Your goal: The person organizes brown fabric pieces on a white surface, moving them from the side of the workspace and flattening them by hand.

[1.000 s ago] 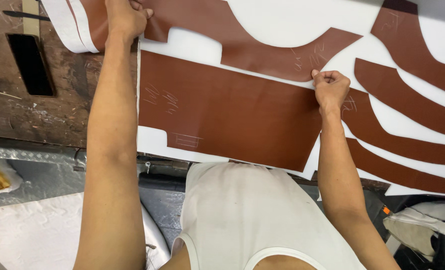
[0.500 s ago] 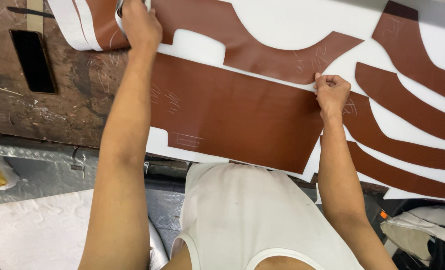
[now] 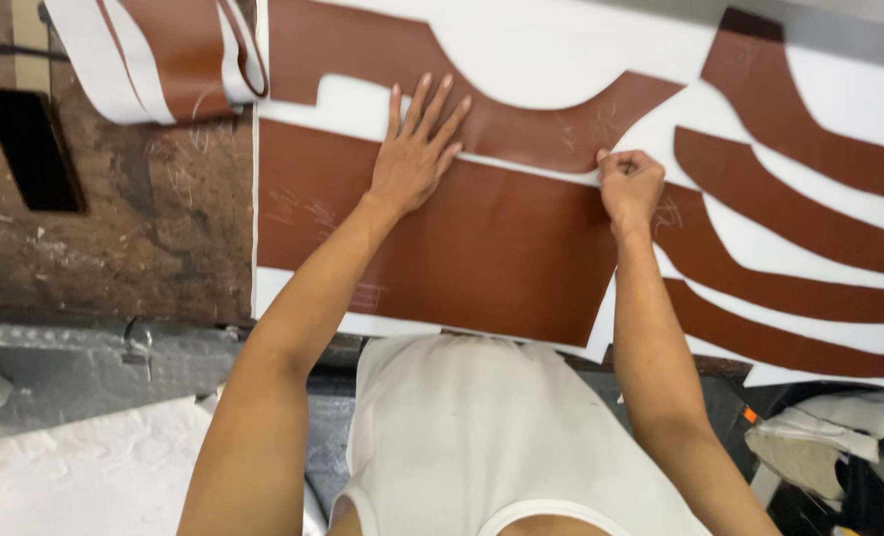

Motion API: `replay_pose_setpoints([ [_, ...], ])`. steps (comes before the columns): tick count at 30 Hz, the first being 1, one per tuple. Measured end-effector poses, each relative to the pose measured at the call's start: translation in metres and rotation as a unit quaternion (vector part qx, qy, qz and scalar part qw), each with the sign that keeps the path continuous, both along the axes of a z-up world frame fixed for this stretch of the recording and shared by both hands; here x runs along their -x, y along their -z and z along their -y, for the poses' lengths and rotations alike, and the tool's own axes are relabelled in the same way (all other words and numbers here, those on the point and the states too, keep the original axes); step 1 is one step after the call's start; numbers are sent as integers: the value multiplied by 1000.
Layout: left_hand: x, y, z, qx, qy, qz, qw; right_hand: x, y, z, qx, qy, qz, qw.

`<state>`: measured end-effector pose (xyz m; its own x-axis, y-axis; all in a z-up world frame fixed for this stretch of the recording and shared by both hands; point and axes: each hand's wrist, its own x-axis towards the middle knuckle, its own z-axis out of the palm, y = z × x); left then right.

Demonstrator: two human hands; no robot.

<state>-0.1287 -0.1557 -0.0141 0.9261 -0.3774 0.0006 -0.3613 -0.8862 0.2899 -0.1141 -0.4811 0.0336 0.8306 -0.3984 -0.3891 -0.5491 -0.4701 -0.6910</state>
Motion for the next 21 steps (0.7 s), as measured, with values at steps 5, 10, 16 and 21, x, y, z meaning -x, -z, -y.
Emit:
replay_pose_setpoints([
  [5, 10, -6, 1, -20, 1, -17, 1000, -9, -3, -5, 182, -67, 61, 979],
  [10, 10, -3, 2, -63, 3, -6, 998, -65, 19, 2, 112, -257, 129, 951],
  [16, 10, -7, 3, -74, 1, -16, 997, -278, 1, 47, 262, -350, 327, 838],
  [21, 9, -8, 0, -70, -6, -35, 997, -374, -9, 17, 316, -342, 107, 878],
])
